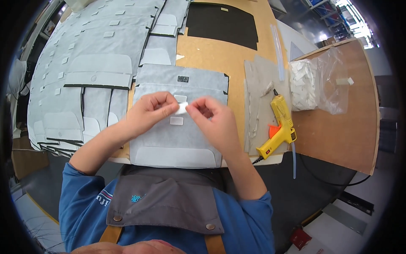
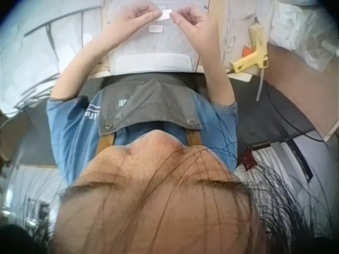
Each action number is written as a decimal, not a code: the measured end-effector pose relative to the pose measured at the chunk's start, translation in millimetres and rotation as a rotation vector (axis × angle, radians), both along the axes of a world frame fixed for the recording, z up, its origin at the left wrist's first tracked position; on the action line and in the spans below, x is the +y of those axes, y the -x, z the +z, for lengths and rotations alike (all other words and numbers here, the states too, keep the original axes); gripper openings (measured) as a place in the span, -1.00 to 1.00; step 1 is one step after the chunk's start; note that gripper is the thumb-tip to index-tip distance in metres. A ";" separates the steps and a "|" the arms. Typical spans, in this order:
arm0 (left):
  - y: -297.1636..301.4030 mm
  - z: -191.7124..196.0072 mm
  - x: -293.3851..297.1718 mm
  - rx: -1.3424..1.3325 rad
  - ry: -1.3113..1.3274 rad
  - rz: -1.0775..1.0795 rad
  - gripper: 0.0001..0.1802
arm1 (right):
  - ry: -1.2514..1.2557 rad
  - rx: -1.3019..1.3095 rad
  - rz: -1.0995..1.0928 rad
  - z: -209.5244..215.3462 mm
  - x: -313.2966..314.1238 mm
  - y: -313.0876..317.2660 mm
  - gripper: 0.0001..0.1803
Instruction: The recorder uses a hot glue gun and applies adhesive strips to leather or fabric bag components at a workshop station.
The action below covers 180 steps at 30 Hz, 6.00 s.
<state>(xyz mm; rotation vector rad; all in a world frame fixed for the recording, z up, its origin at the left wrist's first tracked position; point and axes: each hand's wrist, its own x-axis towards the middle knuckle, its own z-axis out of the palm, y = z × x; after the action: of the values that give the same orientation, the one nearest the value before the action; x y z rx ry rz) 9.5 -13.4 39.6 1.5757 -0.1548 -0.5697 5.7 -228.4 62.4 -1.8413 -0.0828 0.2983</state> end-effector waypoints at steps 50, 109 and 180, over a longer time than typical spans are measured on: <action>-41.9 -47.1 14.1 -0.970 -0.878 0.095 -0.63 | 0.769 -0.638 0.122 -56.9 8.5 -39.6 -0.53; -49.3 -38.7 26.6 -0.526 -0.304 0.372 -0.60 | 1.033 -1.330 0.197 -68.8 78.9 -149.4 -0.64; 30.2 52.9 211.8 -0.311 -0.556 0.581 -0.73 | -0.168 0.117 0.263 -1.5 80.6 -98.5 -0.46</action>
<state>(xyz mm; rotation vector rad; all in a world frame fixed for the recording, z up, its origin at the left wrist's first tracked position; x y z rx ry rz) -20.7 198.4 92.6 2.1268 0.2490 0.1103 104.1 -147.7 60.9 -1.6427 -0.2623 0.5655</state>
